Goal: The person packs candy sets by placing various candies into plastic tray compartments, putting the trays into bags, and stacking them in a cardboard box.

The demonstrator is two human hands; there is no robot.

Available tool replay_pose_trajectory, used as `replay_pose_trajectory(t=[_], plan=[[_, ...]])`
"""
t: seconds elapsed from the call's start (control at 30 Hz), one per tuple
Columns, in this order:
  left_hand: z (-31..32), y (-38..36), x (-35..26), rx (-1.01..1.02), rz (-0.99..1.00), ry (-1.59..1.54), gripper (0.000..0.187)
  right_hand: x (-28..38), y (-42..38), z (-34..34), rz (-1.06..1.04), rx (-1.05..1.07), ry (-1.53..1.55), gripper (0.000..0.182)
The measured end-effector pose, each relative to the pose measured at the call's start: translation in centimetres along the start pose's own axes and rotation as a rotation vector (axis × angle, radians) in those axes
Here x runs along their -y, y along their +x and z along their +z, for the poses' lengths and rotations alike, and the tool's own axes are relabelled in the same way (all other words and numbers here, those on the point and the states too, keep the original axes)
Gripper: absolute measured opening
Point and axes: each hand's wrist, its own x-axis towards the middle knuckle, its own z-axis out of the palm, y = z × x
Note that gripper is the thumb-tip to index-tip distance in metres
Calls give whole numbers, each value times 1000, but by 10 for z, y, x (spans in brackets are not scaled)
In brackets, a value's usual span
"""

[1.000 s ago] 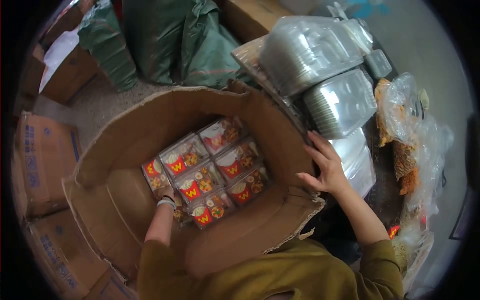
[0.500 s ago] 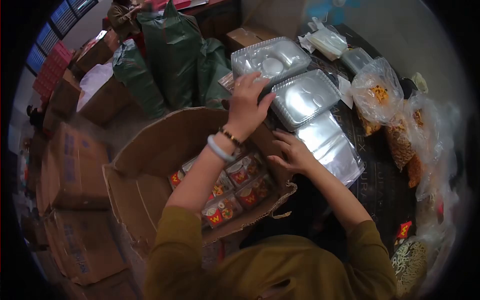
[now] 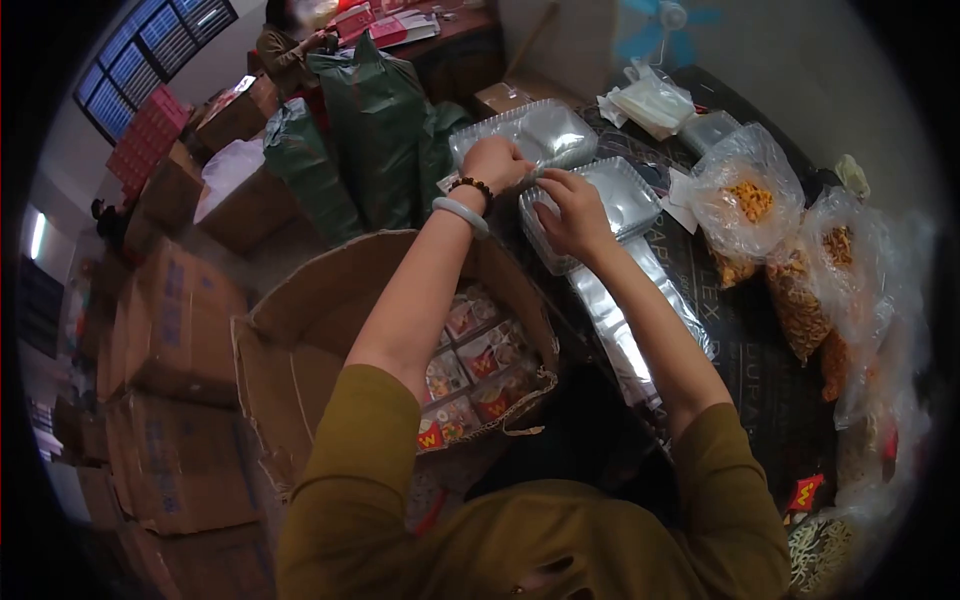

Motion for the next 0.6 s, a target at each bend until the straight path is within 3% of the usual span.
replay_pose_trajectory(t=[0.23, 0.33, 0.43, 0.6], plan=[[-2, 4, -3, 59, 4, 23, 19, -8, 14, 11, 27, -10, -32, 30], [9, -2, -1, -73, 269, 246, 15, -10, 14, 14, 22, -51, -55, 25], [13, -4, -3, -51, 393, 350, 14, -11, 14, 21, 25, -120, -63, 16], [16, -8, -13, -46, 331, 340, 15, -8, 14, 21, 152, -76, -79, 10]])
